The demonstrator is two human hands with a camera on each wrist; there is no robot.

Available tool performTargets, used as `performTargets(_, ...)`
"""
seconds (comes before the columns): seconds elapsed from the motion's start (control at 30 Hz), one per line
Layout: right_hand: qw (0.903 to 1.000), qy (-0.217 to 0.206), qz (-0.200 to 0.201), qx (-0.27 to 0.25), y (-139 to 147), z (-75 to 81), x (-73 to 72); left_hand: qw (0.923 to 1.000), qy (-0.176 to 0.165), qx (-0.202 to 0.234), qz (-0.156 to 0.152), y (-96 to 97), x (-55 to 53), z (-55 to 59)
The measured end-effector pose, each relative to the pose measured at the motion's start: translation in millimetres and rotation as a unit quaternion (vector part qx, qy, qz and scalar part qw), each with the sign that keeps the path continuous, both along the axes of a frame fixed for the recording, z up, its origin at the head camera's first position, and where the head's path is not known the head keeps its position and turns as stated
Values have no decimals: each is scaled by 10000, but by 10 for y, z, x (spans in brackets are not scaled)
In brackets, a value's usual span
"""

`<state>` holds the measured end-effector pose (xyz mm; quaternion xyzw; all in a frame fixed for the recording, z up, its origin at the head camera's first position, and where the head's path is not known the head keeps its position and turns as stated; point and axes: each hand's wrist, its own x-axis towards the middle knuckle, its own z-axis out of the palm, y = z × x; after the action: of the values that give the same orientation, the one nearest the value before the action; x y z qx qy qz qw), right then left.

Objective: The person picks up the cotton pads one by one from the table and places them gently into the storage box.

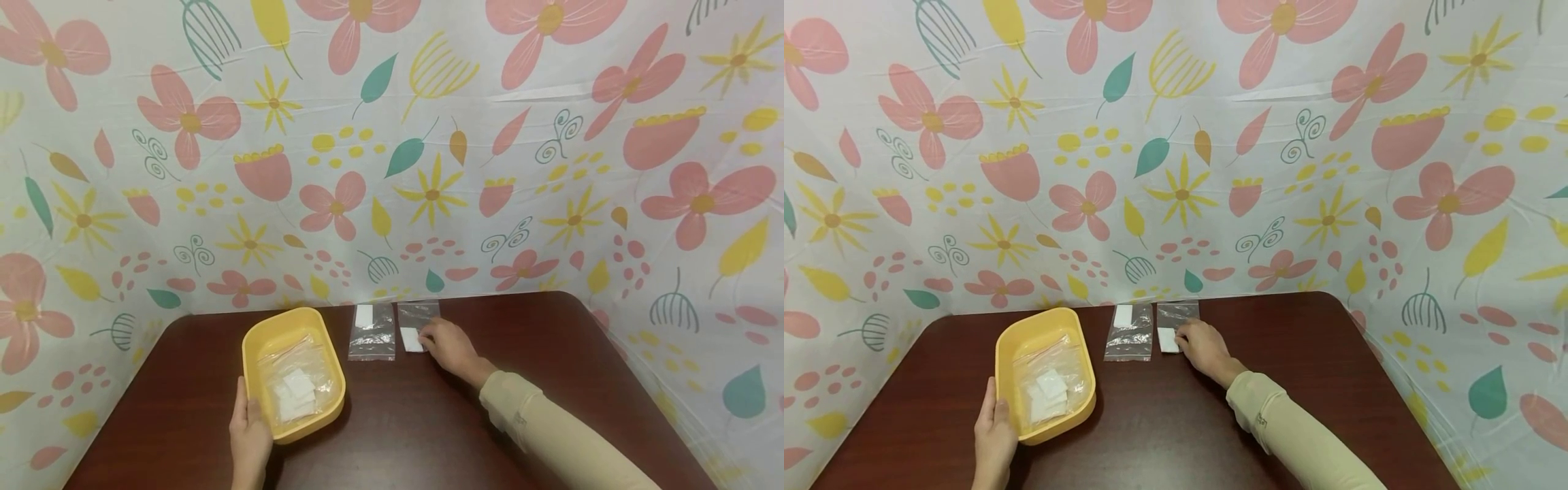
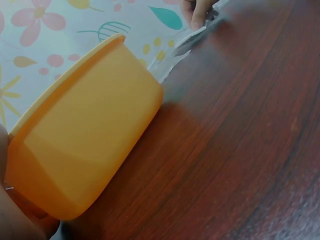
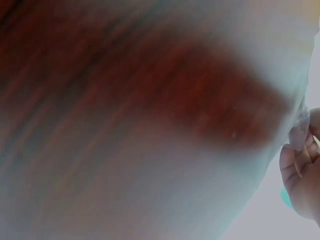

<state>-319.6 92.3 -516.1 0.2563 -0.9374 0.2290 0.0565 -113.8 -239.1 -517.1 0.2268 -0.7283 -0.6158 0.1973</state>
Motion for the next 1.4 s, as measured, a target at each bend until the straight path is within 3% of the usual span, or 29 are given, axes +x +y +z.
performTargets(0.4,9999,117,-18,13,95,182,120,10000,46,-87,17,-3,-3,1)
performTargets(0.8,9973,569,301,-364,205,277,408,9999,126,-62,23,10,-9,18)
performTargets(1.1,9945,670,275,-761,305,352,669,9999,132,-25,32,13,-7,4)
performTargets(1.4,9896,754,423,-1153,367,332,870,10000,57,11,24,5,5,2)
